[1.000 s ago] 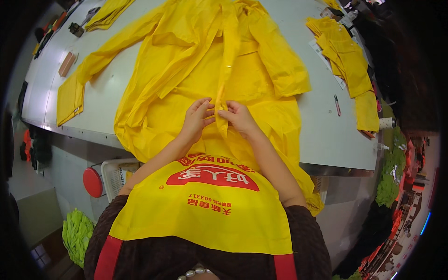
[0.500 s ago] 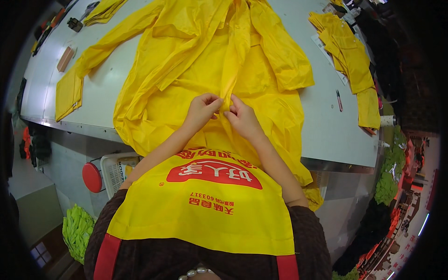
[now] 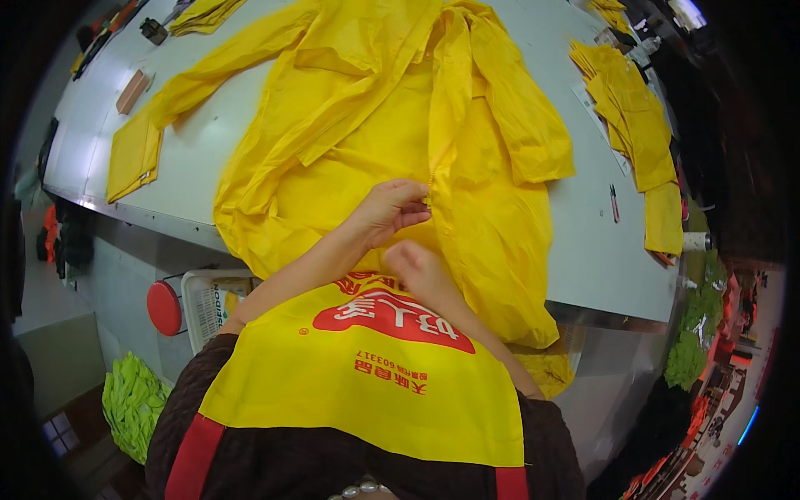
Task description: The person folds a yellow raincoat on a large white table. They smooth the fabric, fold the sleeves and body, and place the folded coat into a plastic basket. Other yellow garments and coworkers are visible in the background.
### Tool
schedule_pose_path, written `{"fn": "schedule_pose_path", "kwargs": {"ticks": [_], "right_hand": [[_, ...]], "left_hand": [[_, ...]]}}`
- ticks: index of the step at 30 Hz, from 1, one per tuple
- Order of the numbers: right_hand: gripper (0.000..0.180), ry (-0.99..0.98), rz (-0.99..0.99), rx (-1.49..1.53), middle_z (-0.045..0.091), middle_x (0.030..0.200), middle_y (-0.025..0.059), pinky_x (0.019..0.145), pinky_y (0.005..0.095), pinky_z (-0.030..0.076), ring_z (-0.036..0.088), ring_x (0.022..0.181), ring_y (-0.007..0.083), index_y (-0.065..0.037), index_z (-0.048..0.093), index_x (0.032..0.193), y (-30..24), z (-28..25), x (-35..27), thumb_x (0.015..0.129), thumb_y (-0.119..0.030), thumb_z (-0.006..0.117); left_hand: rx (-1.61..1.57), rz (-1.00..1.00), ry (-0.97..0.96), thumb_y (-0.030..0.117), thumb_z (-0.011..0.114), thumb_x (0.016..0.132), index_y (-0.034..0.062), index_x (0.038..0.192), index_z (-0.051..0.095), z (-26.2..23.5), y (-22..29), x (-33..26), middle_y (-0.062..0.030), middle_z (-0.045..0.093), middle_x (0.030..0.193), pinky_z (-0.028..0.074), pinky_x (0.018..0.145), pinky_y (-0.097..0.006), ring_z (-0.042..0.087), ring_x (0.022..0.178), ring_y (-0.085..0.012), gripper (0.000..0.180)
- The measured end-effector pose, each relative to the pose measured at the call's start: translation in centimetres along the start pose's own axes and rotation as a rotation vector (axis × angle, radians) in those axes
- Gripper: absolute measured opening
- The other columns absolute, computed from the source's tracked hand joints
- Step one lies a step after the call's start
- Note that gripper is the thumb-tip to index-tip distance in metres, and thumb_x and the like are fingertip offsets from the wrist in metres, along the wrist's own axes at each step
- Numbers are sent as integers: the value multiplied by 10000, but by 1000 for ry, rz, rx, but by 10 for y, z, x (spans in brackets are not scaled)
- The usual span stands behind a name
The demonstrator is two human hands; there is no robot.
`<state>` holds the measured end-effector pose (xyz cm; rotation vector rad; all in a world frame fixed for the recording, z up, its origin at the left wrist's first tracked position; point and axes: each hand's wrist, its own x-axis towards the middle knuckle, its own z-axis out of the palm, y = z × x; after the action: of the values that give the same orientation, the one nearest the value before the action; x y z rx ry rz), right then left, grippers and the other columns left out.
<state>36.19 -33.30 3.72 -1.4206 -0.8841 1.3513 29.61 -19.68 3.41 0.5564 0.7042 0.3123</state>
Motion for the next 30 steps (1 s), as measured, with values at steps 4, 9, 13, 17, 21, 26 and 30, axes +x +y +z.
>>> {"fn": "schedule_pose_path", "kwargs": {"ticks": [4, 9, 13, 17, 21, 26, 30], "right_hand": [[413, 338, -61, 673, 589, 956, -6, 687, 221, 416, 536, 844, 89, -113, 532, 1099, 28, -28, 36, 916, -463, 411], [267, 295, -74, 505, 605, 929, -4, 672, 231, 431, 548, 802, 86, -94, 583, 1034, 0, -40, 50, 856, -293, 593], [204, 332, -73, 459, 615, 843, 18, 599, 224, 441, 556, 710, 96, -67, 599, 980, 13, -49, 54, 809, -161, 657], [156, 316, -7, 450, 618, 817, 42, 554, 222, 459, 570, 679, 117, -43, 606, 940, 2, -49, 57, 805, -109, 648], [146, 260, 69, 401, 624, 830, 54, 579, 232, 494, 597, 702, 140, -31, 613, 919, 3, -49, 49, 790, -84, 658], [143, 259, 150, 422, 629, 837, 60, 614, 234, 516, 613, 721, 148, -24, 618, 922, 4, -36, 54, 793, -76, 651], [140, 248, 224, 686, 617, 848, 56, 629, 235, 518, 600, 736, 139, -22, 605, 956, 1, -26, 58, 825, -70, 613]], "left_hand": [[-27, 20, -34, 124, 613, 810, 22, 875, 575, 7, -1, -2, -55, 587, 798, 533, 641, -229, 593, 703, -133, 127], [-9, 58, -10, 146, 624, 817, 24, 866, 581, 3, -3, -1, -44, 582, 770, 531, 643, -224, 609, 713, -132, 138], [110, 30, 69, 168, 625, 824, 45, 896, 580, -7, 4, -10, -37, 581, 792, 522, 650, -246, 606, 721, -134, 150], [-1, 246, 295, 153, 601, 834, 61, 985, 548, -49, 1, -6, -39, 561, 854, 510, 689, -297, 573, 778, -143, 185], [-353, 567, 710, 70, 583, 825, 63, 971, 507, -117, 20, 2, -39, 523, 826, 493, 688, -323, 536, 768, -150, 165], [-477, 541, 668, 42, 589, 809, 50, 917, 501, -140, 47, 9, -45, 522, 802, 493, 637, -297, 537, 715, -152, 139], [-455, 483, 598, 40, 585, 806, 46, 871, 513, -137, 51, 12, -45, 535, 735, 490, 568, -264, 545, 633, -145, 97]]}}
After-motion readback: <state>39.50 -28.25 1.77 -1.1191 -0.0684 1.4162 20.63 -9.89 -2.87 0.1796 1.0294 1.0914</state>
